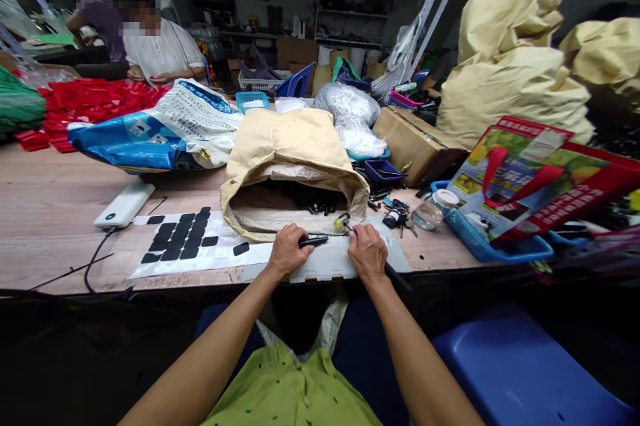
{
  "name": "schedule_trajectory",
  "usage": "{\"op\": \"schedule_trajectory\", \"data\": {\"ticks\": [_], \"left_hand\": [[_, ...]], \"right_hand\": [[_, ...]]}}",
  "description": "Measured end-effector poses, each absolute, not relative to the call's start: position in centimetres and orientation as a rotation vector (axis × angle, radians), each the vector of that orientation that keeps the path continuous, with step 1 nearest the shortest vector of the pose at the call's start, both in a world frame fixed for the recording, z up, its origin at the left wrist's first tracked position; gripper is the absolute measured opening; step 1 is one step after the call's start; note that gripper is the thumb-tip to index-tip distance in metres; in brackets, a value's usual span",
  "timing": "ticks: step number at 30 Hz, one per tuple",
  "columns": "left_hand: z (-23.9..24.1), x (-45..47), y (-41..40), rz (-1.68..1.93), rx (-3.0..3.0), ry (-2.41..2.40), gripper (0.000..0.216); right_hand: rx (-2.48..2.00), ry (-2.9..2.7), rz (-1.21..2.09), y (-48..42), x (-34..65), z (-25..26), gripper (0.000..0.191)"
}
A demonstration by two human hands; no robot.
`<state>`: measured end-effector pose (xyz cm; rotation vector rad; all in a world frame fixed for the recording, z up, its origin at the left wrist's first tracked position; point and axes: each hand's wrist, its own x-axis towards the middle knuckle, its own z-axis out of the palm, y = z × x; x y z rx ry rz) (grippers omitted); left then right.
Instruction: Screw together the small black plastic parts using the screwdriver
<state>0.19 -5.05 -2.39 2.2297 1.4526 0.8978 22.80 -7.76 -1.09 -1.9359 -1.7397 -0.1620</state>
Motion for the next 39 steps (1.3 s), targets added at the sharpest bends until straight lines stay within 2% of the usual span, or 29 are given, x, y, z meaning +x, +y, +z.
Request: {"op": "schedule_trajectory", "data": {"ticks": [4,11,20,33,39], "left_hand": [[-2.0,0.1,-5.0,0.863,2.209,1.440,0.018],[-1.8,0.2,-5.1,0.823,2.197,1.430,0.015],[-1.9,0.1,-5.0,0.827,2.178,1.424,0.012],[-1.8,0.0,-5.1,0.812,2.167,1.425,0.013],[-1.9,0.0,-5.0,0.823,2.151,1.412,0.017]], "right_hand": [[-1.716,-1.668,-0.011,-8.8,22.2,0.3,0.027],[-1.550,-1.723,0.221,-10.9,20.2,0.7,0.030],[-1.590,-1.810,0.124,-12.6,18.5,1.3,0.034],[-1.595,-1.914,0.175,-13.0,17.1,1.7,0.032],[-1.665,-1.755,0.046,-10.8,19.4,1.8,0.032]]}}
